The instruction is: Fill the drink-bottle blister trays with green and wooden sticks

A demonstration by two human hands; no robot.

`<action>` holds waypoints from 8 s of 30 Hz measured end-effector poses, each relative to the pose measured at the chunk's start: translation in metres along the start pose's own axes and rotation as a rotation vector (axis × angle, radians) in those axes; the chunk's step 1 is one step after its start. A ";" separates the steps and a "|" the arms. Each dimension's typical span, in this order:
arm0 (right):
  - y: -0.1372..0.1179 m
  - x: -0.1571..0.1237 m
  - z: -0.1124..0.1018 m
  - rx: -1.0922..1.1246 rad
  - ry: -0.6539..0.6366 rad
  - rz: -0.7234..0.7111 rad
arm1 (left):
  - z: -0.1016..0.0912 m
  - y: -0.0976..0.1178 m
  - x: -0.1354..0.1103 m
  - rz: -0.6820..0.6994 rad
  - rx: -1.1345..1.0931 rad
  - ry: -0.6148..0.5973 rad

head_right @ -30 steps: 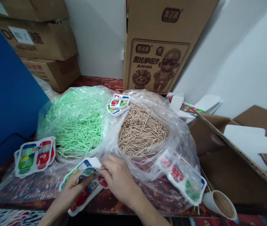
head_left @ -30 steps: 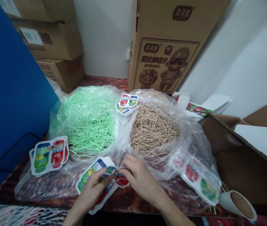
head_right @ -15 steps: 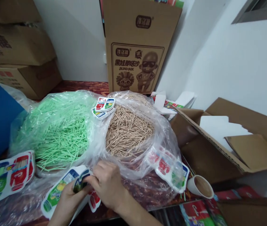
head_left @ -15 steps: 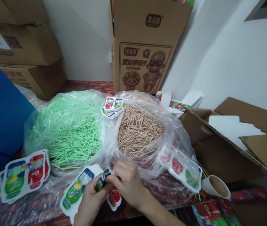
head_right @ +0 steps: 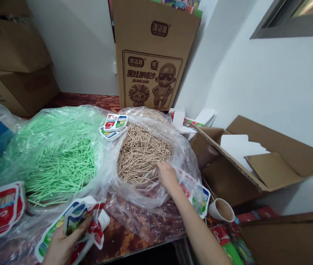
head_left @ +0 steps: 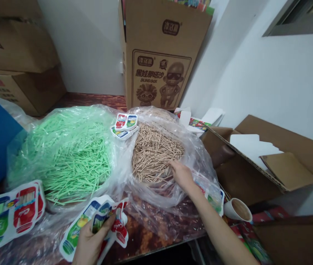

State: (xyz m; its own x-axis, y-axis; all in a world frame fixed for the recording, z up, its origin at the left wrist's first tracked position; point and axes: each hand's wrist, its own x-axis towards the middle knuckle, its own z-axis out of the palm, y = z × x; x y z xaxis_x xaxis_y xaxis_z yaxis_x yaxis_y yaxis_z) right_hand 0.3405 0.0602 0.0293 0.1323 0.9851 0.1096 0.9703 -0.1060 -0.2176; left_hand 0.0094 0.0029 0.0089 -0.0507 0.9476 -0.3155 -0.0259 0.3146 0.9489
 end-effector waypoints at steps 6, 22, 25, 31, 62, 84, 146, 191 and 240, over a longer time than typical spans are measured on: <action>0.005 0.003 0.016 -0.159 0.042 -0.040 | -0.001 -0.002 -0.004 0.020 -0.062 0.063; 0.016 0.049 0.003 -0.296 -0.001 -0.124 | -0.006 -0.011 -0.001 -0.098 -0.112 0.011; 0.017 0.050 0.003 -0.292 -0.004 -0.127 | -0.004 -0.009 -0.001 -0.092 -0.132 0.006; 0.027 0.046 0.008 -0.188 -0.010 -0.153 | -0.005 -0.010 -0.001 -0.075 -0.122 0.031; -0.017 0.083 -0.004 0.735 -0.082 0.210 | -0.021 -0.002 -0.006 -0.124 -0.260 0.105; -0.112 -0.062 0.043 1.868 -0.900 0.294 | 0.039 0.042 0.016 0.077 -0.266 -0.235; -0.119 -0.105 0.057 1.114 -0.180 -0.185 | -0.012 -0.005 -0.007 -0.153 -0.422 0.084; -0.106 -0.098 0.058 1.238 -0.294 0.051 | -0.008 -0.005 -0.012 -0.132 -0.349 0.056; -0.105 -0.104 0.054 1.204 -0.292 -0.020 | 0.000 -0.001 -0.016 -0.039 -0.142 -0.051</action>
State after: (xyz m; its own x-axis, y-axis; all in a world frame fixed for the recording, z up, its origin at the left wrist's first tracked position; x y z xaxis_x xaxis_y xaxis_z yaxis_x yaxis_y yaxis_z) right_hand 0.2137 -0.0243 -0.0113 -0.0806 0.9947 -0.0631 0.1474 -0.0507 -0.9878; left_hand 0.0099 -0.0123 0.0129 0.0039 0.9375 -0.3479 -0.1676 0.3436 0.9240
